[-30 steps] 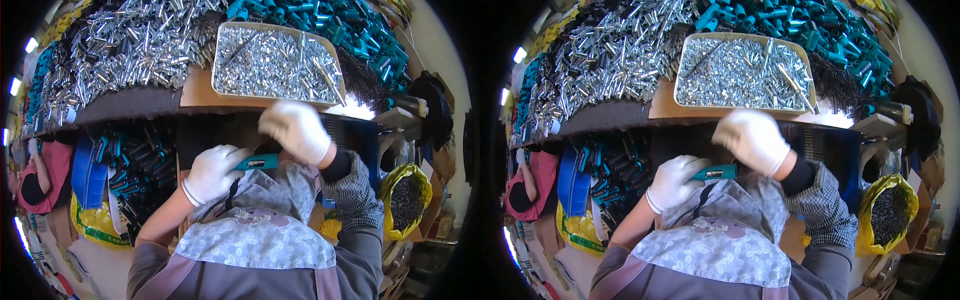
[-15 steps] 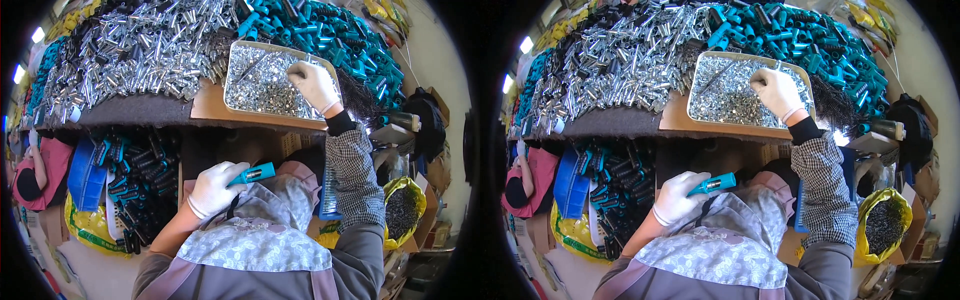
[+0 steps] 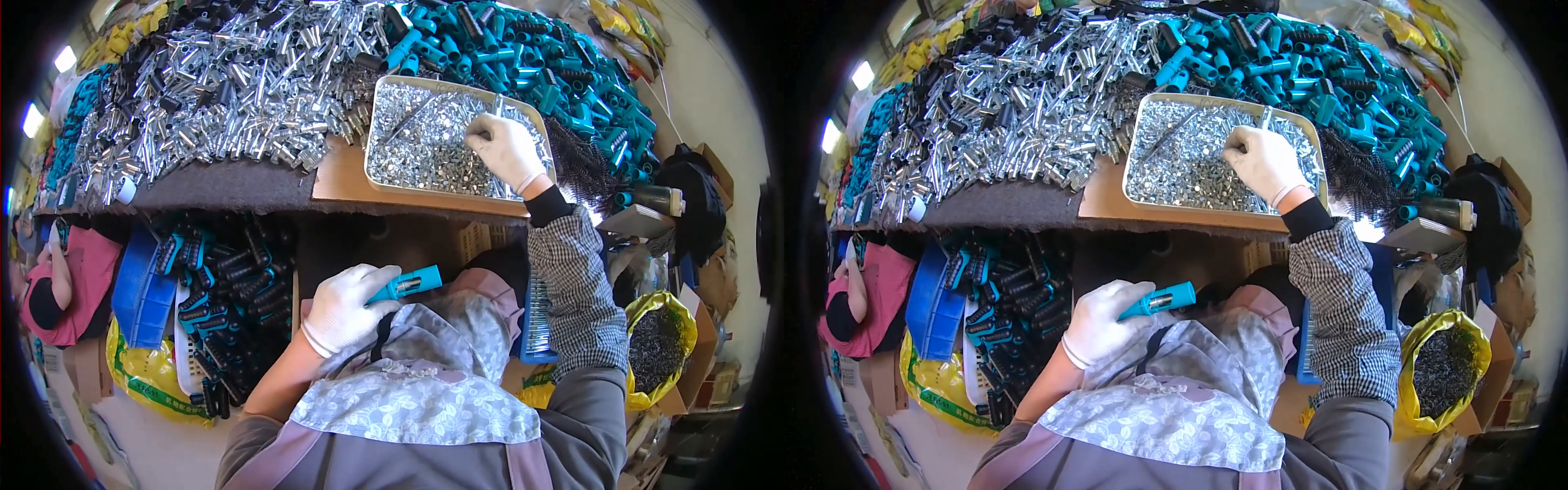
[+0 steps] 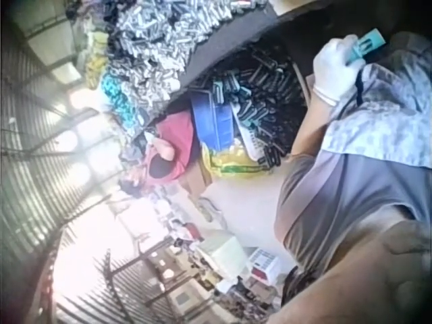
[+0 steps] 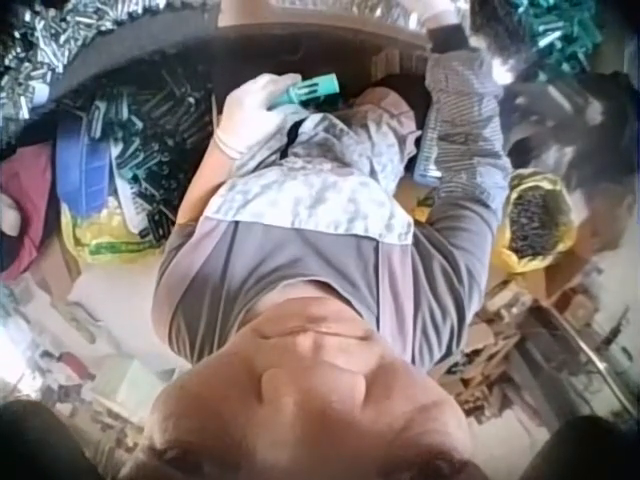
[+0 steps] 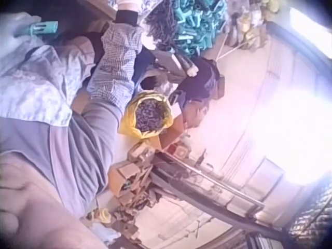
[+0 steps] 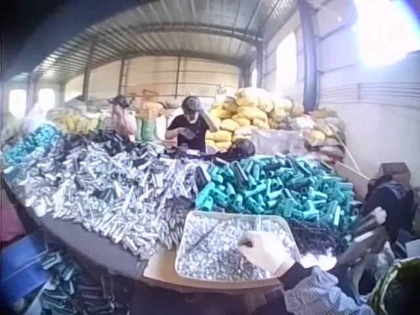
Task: Assembling components of a handheld tool, likely a caulking gun, by inserting rods, springs, and triggers into plastic handles.
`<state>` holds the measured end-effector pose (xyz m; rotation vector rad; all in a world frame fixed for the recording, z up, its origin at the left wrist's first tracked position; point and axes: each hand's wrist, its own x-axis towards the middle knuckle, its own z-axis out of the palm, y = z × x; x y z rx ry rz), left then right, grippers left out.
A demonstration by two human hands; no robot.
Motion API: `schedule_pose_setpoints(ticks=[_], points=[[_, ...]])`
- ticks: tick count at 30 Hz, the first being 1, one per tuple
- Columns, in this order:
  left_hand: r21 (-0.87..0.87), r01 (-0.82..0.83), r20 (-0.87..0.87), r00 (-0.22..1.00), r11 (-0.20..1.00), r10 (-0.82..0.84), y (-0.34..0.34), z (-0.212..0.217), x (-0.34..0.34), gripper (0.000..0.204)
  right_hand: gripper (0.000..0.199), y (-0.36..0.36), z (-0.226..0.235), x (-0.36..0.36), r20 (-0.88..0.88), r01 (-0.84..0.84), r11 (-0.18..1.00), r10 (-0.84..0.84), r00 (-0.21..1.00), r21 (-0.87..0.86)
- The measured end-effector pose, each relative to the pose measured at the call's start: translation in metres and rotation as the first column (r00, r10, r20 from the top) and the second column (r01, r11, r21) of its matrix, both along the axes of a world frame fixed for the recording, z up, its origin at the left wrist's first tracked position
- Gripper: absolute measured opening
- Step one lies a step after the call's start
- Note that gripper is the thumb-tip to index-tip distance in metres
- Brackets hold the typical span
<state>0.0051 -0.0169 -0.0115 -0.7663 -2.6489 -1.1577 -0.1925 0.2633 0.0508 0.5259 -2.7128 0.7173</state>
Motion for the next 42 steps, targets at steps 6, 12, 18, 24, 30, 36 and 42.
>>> schedule_pose_setpoints(ticks=[6, 12, 18, 24, 30, 36, 42], points=[[-0.005, 0.022, -0.002, 1.0, 1.0, -0.022, 0.006, 0.0, 0.0, 0.047, 0.018, -0.025, -0.004, 0.007, 0.053, -0.105, 0.975, 0.097, 0.994, 0.198], [0.02, -0.004, 0.028, 1.0, 1.0, 0.004, 0.003, 0.001, 0.001, 0.046, 0.016, -0.012, -0.001, 0.01, -0.053, -0.049, 0.998, 0.048, 0.997, -0.026], [-0.06, -0.014, -0.135, 0.991, 0.998, 0.006, -0.007, 0.002, -0.006, 0.055, 0.023, -0.044, 0.024, 0.081, 0.366, -0.258, 0.932, 0.339, 0.867, -0.253], [-0.155, -0.018, -0.162, 0.987, 0.988, -0.007, -0.001, 0.011, -0.004, 0.087, 0.021, -0.075, -0.013, 0.123, 0.461, -0.4, 0.855, 0.515, 0.722, -0.329], [-0.162, 0.007, -0.115, 0.993, 0.987, -0.026, -0.003, 0.005, 0.002, 0.091, 0.019, -0.059, -0.028, 0.135, 0.253, -0.663, 0.749, 0.641, 0.725, 0.001], [-0.15, 0.004, -0.134, 0.991, 0.989, -0.025, -0.001, -0.001, -0.001, 0.09, 0.038, -0.051, -0.029, 0.148, 0.147, -0.658, 0.734, 0.641, 0.753, 0.167], [0.011, -0.032, 0.153, 0.988, 0.999, 0.03, 0.009, -0.001, 0.009, 0.082, 0.036, -0.054, -0.035, 0.145, 0.061, -0.71, 0.679, 0.713, 0.698, 0.184]])
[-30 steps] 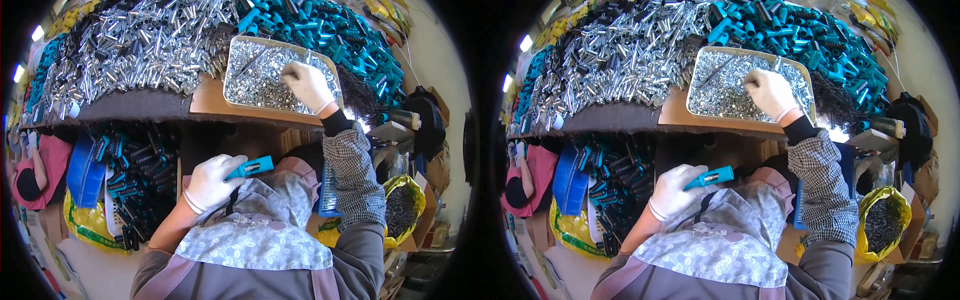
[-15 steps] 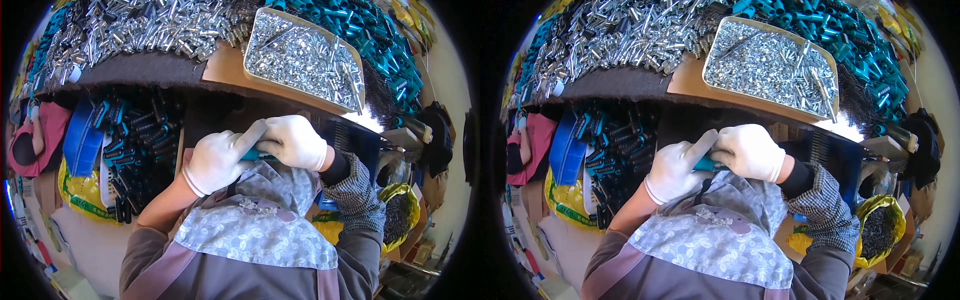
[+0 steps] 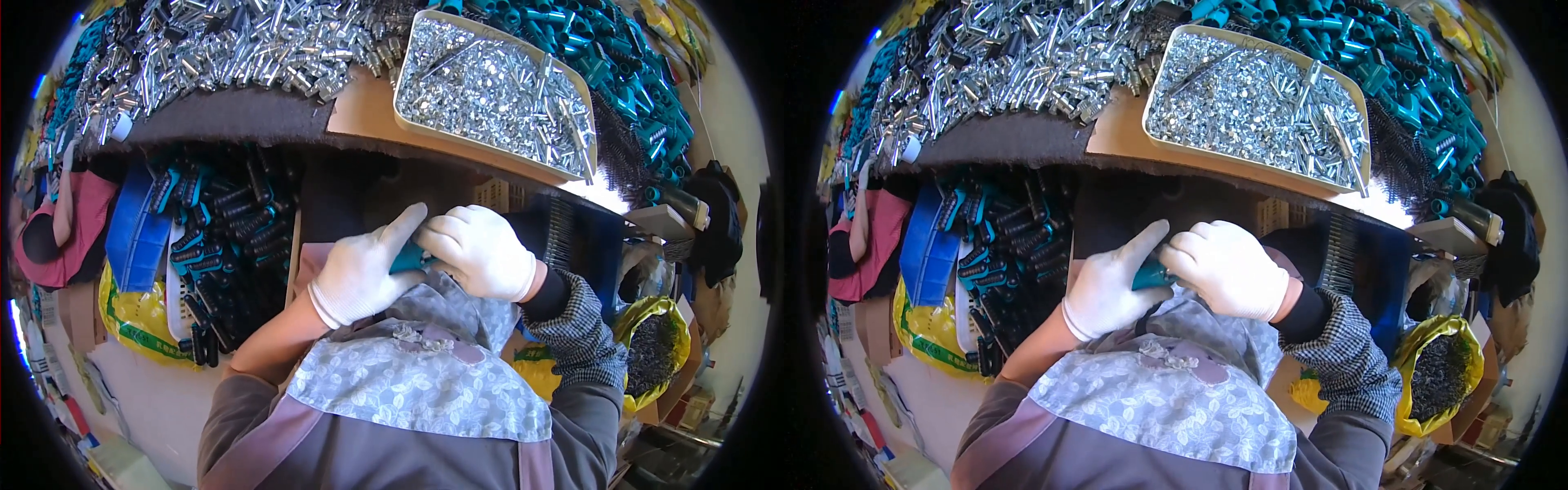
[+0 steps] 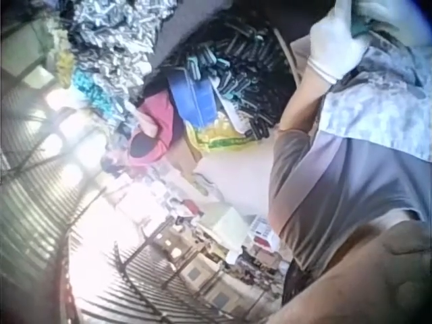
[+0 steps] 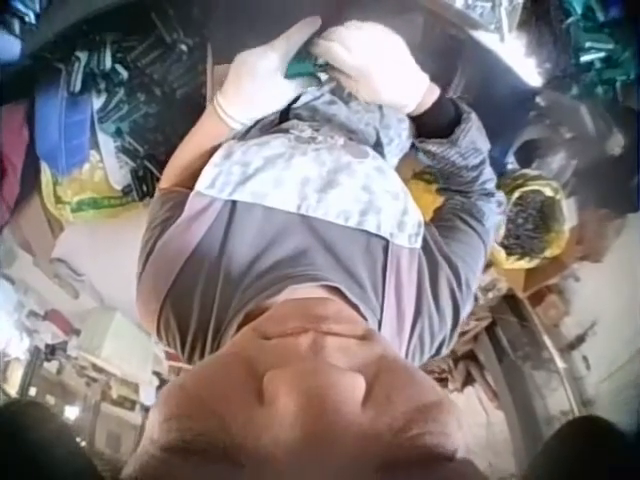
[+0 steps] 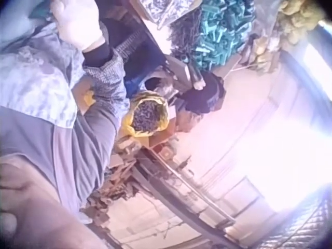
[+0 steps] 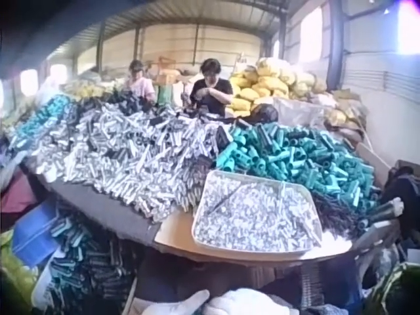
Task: Assembling components of a handheld tool, likely a caulking gun, by inserting rods, springs, and triggers into plastic handles.
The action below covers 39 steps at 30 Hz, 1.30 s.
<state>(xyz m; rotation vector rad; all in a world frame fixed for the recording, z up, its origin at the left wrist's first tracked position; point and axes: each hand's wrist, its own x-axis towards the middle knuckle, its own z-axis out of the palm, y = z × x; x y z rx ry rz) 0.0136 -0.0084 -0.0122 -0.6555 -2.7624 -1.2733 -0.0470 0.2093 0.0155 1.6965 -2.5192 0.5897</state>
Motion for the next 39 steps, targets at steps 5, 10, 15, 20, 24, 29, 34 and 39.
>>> schedule_pose_setpoints(ticks=[5, 10, 15, 20, 24, 29, 34, 39], points=[[0.083, -0.046, 0.143, 0.989, 0.996, 0.034, 0.006, -0.001, 0.005, 0.075, 0.035, 0.0, 0.003, -0.007, -0.159, -0.137, 0.991, 0.136, 0.978, 0.006], [0.13, 0.057, 0.279, 0.956, 0.99, -0.092, 0.004, -0.01, 0.004, 0.078, 0.034, 0.005, 0.01, -0.004, -0.207, -0.201, 0.978, 0.209, 0.956, 0.06], [0.102, -0.016, 0.187, 0.982, 0.995, -0.004, 0.004, 0.02, -0.003, 0.062, 0.031, 0.007, 0.022, -0.011, 0.001, -0.019, 0.999, 0.019, 1.0, -0.028], [0.006, 0.003, -0.048, 0.999, 1.0, -0.003, 0.0, 0.021, -0.009, 0.048, 0.016, 0.014, 0.025, -0.038, 0.273, 0.196, 0.959, -0.136, 0.952, -0.205], [0.082, -0.039, -0.037, 0.998, 0.996, 0.043, 0.005, 0.023, -0.004, 0.044, 0.014, 0.014, 0.032, -0.093, -0.244, 0.499, 0.804, -0.58, 0.777, -0.322], [0.14, -0.071, 0.033, 0.997, 0.988, 0.068, 0.003, 0.024, -0.001, 0.047, 0.017, 0.019, 0.023, -0.119, -0.101, 0.657, 0.747, -0.664, 0.741, -0.096], [0.205, -0.209, 0.241, 0.958, 0.956, 0.157, 0.002, 0.02, -0.002, 0.05, 0.018, 0.027, 0.016, -0.123, -0.058, 0.618, 0.722, -0.664, 0.746, -0.31], [0.307, -0.228, 0.263, 0.953, 0.924, 0.148, 0.007, 0.019, -0.008, 0.047, 0.018, 0.024, 0.018, -0.12, -0.116, 0.664, 0.741, -0.671, 0.732, -0.102]])
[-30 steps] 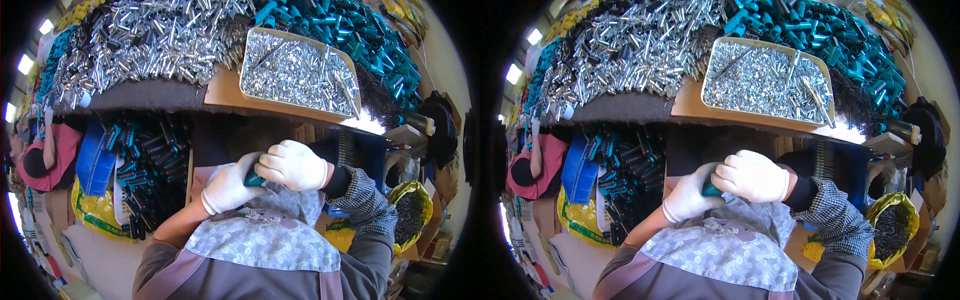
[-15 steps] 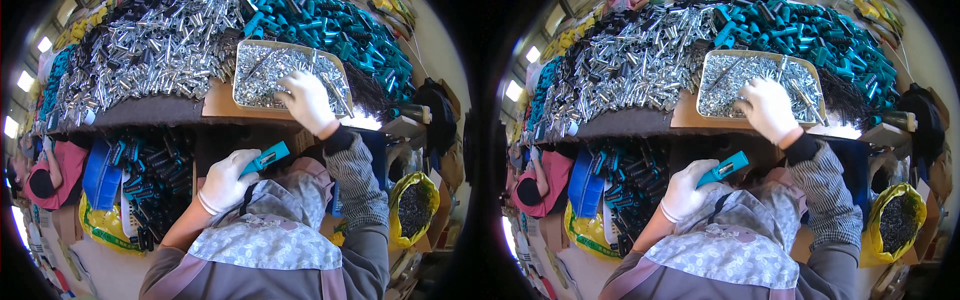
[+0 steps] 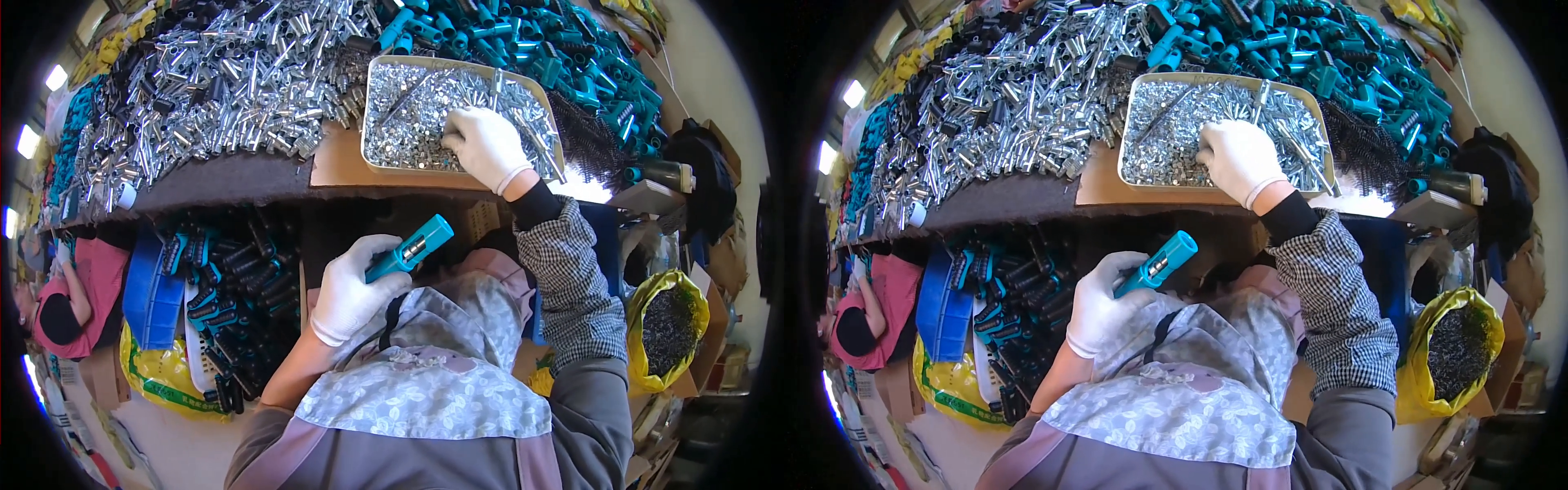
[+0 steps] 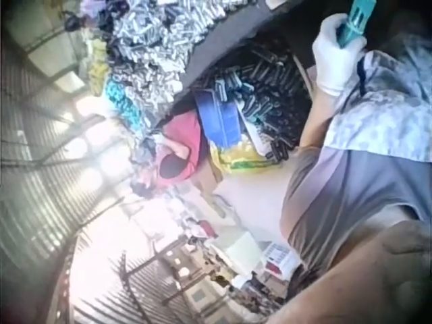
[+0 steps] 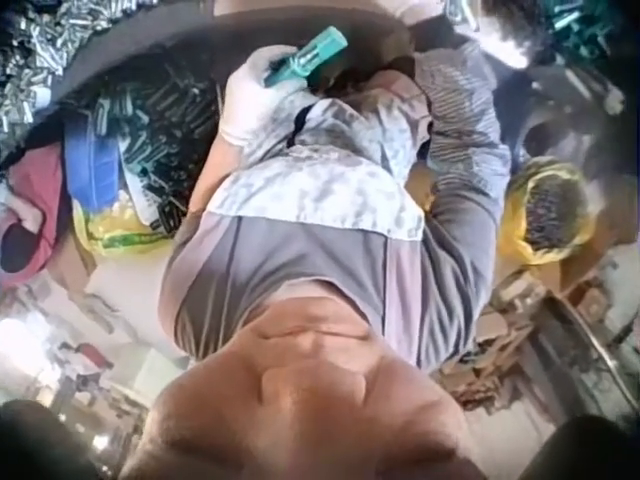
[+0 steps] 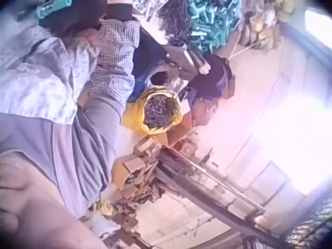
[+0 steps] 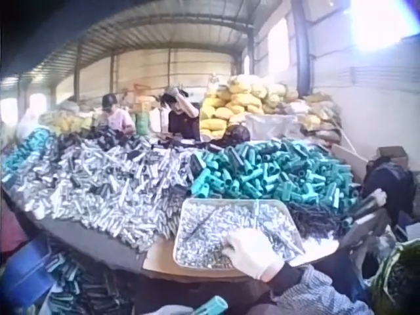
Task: Assembling components of a handheld tool, likely a caulking gun, by inserting rods, springs, and triggers into plastic handles.
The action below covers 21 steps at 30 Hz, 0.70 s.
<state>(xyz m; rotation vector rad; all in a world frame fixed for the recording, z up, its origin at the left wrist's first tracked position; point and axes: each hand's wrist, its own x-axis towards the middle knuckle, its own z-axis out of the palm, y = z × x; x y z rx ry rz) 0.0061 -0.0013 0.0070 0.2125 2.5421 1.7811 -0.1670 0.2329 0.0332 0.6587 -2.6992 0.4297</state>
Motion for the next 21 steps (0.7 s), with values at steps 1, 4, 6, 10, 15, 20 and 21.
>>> schedule_pose_setpoints(ticks=[1, 4, 6, 10, 15, 20, 21], points=[[0.015, 0.009, 0.014, 1.0, 1.0, -0.009, 0.0, 0.0, -0.001, 0.047, 0.018, 0.001, 0.0, 0.0, -0.004, -0.002, 0.999, 0.002, 1.0, -0.049], [0.125, -0.018, 0.072, 0.997, 0.992, 0.009, -0.001, -0.009, -0.003, 0.045, 0.011, 0.012, -0.003, 0.0, -0.078, -0.022, 0.963, 0.001, 0.997, -0.268], [0.243, -0.022, 0.14, 0.99, 0.97, -0.012, -0.004, -0.013, -0.009, 0.045, 0.011, 0.016, 0.002, 0.005, -0.05, 0.001, 0.906, -0.024, 0.998, -0.422], [0.58, -0.1, 0.276, 0.958, 0.808, -0.08, -0.011, -0.011, -0.013, 0.048, 0.013, -0.016, 0.019, 0.061, 0.235, 0.055, 0.748, 0.137, 0.962, -0.662], [0.764, -0.159, 0.277, 0.956, 0.625, -0.096, 0.002, -0.012, -0.019, 0.046, 0.014, -0.058, -0.015, 0.108, -0.145, -0.355, 0.773, 0.329, 0.933, -0.525], [0.762, -0.164, 0.261, 0.963, 0.626, -0.066, -0.002, -0.024, -0.008, 0.045, 0.019, -0.081, -0.034, 0.113, -0.222, -0.343, 0.725, 0.262, 0.939, -0.597], [0.762, -0.154, 0.239, 0.97, 0.629, -0.051, -0.005, -0.022, -0.003, 0.045, 0.019, -0.086, -0.037, 0.118, -0.164, -0.296, 0.665, 0.255, 0.953, -0.686]])
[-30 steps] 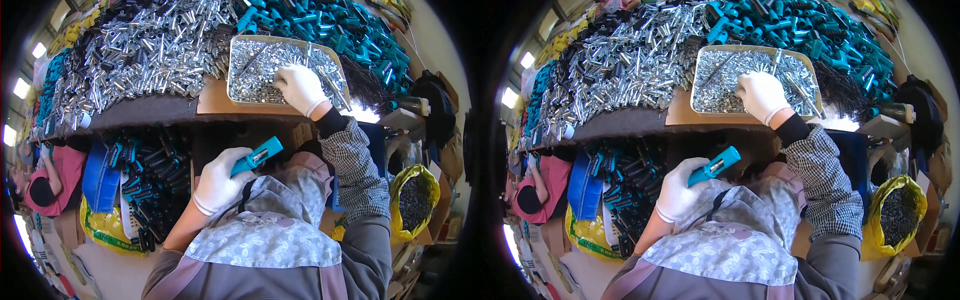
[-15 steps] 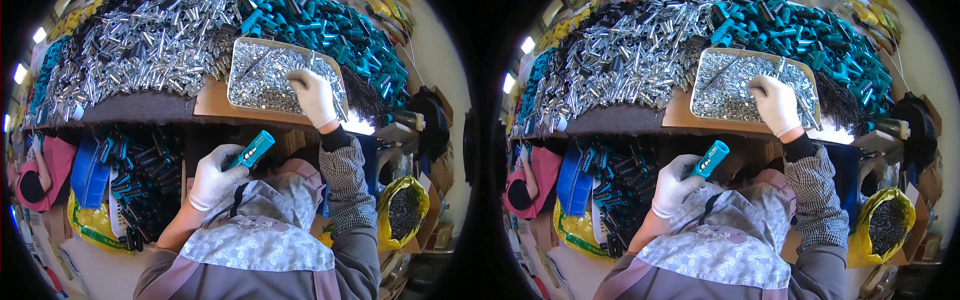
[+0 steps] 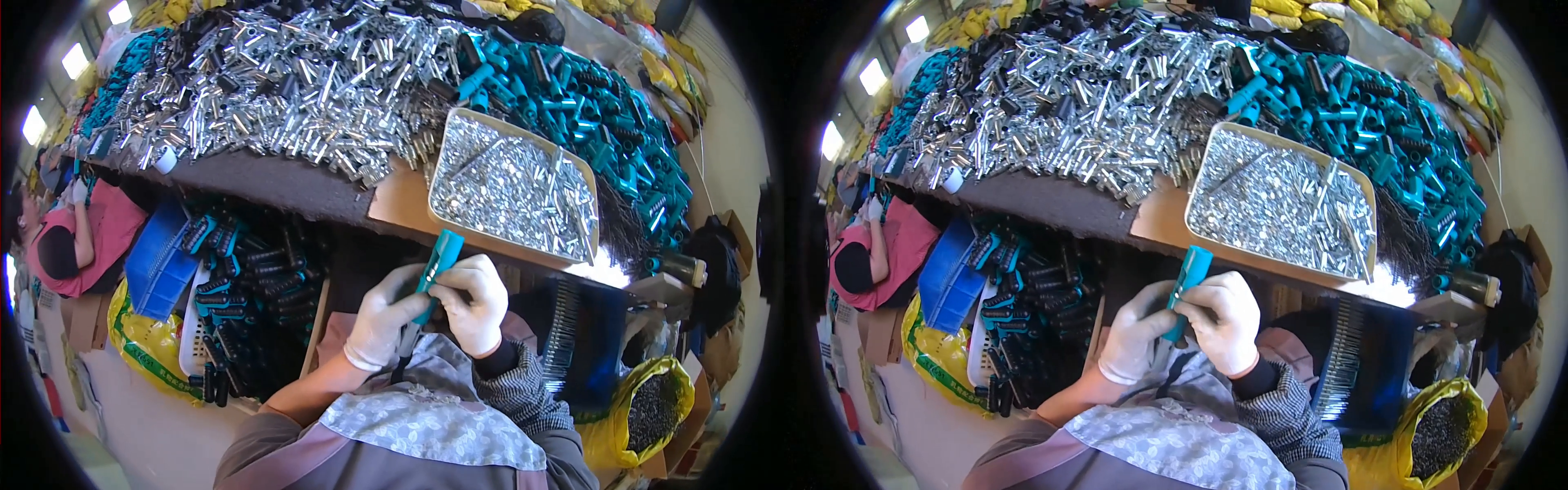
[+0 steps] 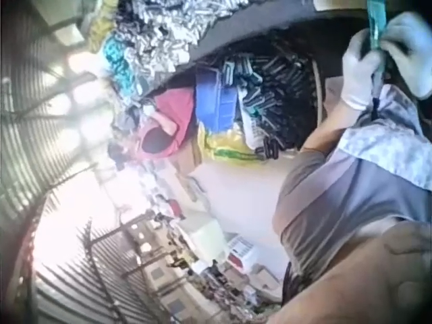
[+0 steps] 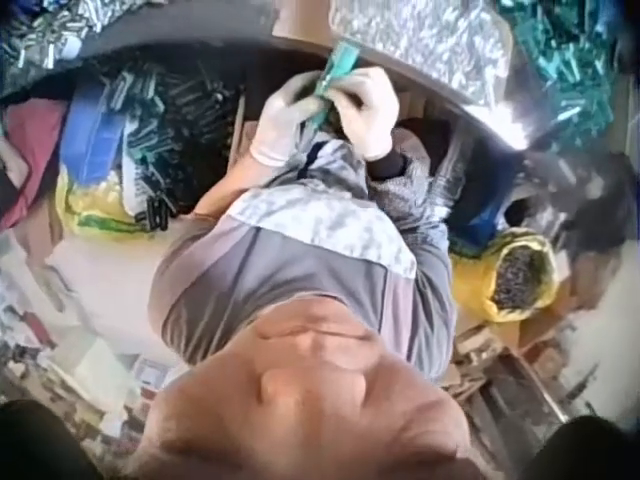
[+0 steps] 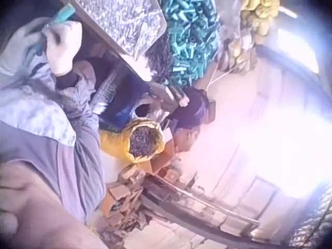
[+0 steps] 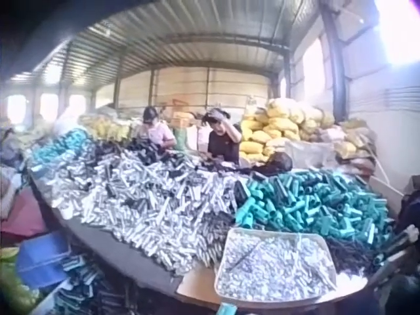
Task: Assembling components of a handheld tool, likely a caulking gun, by inserting rods, springs, and triggers into plastic handles.
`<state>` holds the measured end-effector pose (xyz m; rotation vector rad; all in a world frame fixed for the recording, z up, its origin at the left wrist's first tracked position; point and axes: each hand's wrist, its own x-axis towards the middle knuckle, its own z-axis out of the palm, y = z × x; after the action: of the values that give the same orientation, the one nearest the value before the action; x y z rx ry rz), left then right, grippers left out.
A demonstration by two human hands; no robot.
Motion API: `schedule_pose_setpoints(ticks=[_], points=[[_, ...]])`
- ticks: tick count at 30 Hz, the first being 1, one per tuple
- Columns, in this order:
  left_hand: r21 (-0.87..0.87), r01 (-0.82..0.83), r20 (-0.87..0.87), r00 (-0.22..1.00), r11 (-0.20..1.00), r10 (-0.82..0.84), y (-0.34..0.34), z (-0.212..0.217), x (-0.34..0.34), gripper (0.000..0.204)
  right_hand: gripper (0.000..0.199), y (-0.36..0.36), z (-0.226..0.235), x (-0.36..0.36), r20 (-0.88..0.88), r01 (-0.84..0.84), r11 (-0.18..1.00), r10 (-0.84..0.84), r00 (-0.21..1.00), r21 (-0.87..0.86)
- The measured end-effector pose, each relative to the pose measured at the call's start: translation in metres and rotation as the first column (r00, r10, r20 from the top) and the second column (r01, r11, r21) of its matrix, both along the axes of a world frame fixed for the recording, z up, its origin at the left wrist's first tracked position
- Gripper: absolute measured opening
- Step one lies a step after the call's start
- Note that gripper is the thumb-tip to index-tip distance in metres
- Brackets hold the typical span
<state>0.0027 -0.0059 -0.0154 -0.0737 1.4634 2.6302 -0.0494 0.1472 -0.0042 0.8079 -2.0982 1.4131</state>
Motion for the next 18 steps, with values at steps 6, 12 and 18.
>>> schedule_pose_setpoints(ticks=[6, 12, 18], points=[[-0.226, -0.01, -0.051, 0.999, 0.974, -0.002, -0.018, 0.003, 0.0, 0.048, 0.021, -0.013, -0.012, 0.011, 0.661, 0.132, 0.74, 0.489, 0.569, -0.66], [-0.462, -0.047, -0.198, 0.979, 0.886, -0.052, -0.043, 0.004, -0.008, 0.048, 0.043, -0.028, 0.032, -0.009, 0.748, -0.102, 0.924, 0.359, 0.559, -0.368], [0.297, -0.008, 0.026, 1.0, 0.955, 0.0, -0.07, -0.012, -0.016, 0.066, 0.039, -0.048, 0.089, -0.098, 0.267, -0.379, 0.643, 0.269, 0.925, 0.666]])
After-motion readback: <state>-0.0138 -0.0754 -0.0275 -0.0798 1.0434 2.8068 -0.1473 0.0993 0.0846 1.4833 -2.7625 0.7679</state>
